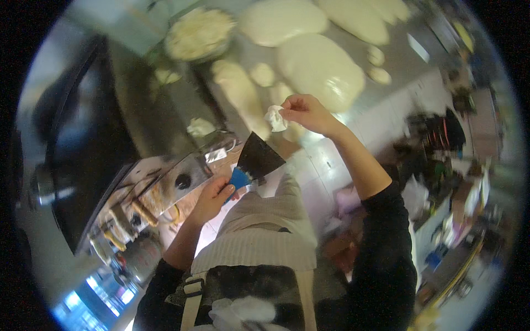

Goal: The person cleans a flat-top grill with a cloth and a scraper, then retrieves a bowl of filling from a refrigerator. They proceed to portion dough, flatten it, fill it with the mixture, and seal it into round dumplings.

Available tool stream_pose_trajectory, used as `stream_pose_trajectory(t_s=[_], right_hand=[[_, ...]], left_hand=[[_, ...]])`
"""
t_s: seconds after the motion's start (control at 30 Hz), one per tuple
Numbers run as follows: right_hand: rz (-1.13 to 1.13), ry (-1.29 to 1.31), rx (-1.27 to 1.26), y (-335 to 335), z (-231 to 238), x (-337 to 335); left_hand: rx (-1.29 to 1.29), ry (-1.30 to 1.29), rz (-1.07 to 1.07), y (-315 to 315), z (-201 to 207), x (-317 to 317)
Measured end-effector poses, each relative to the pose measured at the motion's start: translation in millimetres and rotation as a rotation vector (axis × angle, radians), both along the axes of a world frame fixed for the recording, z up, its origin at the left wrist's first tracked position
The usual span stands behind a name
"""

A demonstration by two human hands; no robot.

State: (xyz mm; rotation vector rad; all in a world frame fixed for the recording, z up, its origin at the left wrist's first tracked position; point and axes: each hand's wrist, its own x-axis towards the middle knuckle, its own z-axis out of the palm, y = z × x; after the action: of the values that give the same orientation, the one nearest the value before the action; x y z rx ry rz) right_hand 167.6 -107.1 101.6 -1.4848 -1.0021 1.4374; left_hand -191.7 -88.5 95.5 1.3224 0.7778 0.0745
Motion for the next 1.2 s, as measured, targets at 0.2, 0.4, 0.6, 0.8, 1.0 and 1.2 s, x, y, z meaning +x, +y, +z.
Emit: stream_pose_trajectory(t_s=[0.2, 0.4, 0.6, 0.8, 1.0, 1.2], right_hand=[[-0.161, -0.630, 0.294, -156, 53, 63], [-0.031, -1.116, 0.425, -279, 48, 142], [-0.003, -0.898, 0.043, -399, 33, 247], [-0.079, -0.611, -0.025, -462, 29, 359], [-0.304, -0.250, -0.031, -495, -11, 493], [-0.636, -0.102, -0.028, -542, -31, 655]], left_hand=[[0.119, 0.130, -0.380, -44, 25, 129], [0.307, 0.167, -0.645, -127, 40, 292], [0.494, 0.107, -0.844, -221, 42, 420], [0.602, 0.010, -0.962, -267, 46, 539], [0.614, -0.077, -1.020, -270, 22, 680], [0.534, -0.125, -1.077, -282, 1, 867]])
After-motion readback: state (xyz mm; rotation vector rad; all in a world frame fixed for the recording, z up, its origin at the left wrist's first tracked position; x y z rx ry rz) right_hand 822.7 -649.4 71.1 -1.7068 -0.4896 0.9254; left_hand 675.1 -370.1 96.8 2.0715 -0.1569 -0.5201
